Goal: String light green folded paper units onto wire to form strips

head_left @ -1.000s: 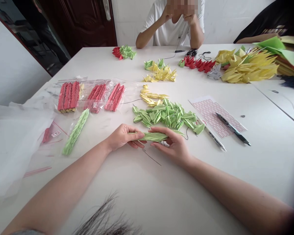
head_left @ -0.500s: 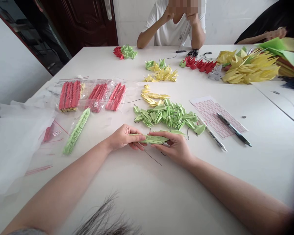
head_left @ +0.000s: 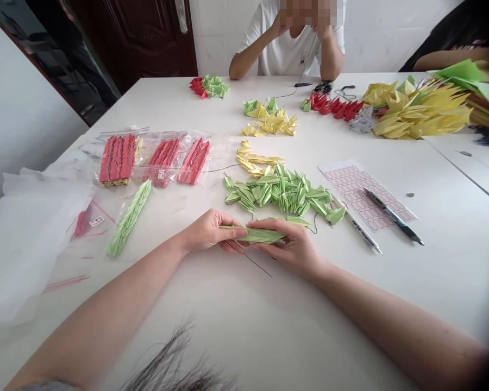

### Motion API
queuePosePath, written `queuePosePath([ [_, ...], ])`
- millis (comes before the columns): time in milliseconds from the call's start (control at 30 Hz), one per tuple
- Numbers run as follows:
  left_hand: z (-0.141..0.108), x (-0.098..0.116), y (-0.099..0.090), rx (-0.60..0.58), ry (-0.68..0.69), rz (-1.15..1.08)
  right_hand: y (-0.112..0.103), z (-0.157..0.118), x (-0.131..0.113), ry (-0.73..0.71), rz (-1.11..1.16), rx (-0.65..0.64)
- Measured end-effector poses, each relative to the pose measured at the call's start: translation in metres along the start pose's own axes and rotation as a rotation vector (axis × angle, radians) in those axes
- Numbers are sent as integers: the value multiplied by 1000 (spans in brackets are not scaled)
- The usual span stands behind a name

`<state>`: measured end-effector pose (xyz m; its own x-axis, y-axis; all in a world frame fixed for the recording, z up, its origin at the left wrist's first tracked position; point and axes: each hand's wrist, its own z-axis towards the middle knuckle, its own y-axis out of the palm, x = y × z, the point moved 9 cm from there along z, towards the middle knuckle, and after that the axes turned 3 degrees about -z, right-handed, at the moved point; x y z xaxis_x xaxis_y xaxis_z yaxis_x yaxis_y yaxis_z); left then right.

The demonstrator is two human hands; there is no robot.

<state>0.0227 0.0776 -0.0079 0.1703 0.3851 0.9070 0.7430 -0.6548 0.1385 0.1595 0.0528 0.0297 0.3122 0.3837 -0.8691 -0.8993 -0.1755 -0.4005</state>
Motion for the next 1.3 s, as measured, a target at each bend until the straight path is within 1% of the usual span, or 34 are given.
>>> queuePosePath([
  [67, 0, 1, 3, -34, 20, -28, -3, 0, -4, -32, -34, 36],
  [133, 0, 4, 2, -42, 78, -78, -9, 0, -5, -50, -75, 94],
  [267, 0, 15, -10, 34, 310, -140, -20, -2, -3, -26, -134, 194],
  [300, 0, 17, -12, 54, 354, -136, -22, -2, -2, -21, -134, 206],
  [367, 0, 17, -15, 96, 392, -115, -23, -2, -1, -17, -123, 208],
  [500, 0, 13, -19, 172, 373, -98, -19, -1, 2, 8, -85, 159],
  [700, 0, 9, -18, 156, 308, -115, -18, 0, 4, 37, -39, 143],
  [800, 0, 9, -16, 151, 306, -115, -18, 0, 4, 45, -43, 143],
  [1033, 0, 7, -17, 166, 283, -114, -17, 0, 3, 13, -17, 146],
  [1167, -2, 12, -15, 159, 314, -113, -15, 0, 4, 18, -52, 135],
  [1300, -5, 15, -17, 213, 301, -70, -10, 0, 4, 11, -83, 87],
])
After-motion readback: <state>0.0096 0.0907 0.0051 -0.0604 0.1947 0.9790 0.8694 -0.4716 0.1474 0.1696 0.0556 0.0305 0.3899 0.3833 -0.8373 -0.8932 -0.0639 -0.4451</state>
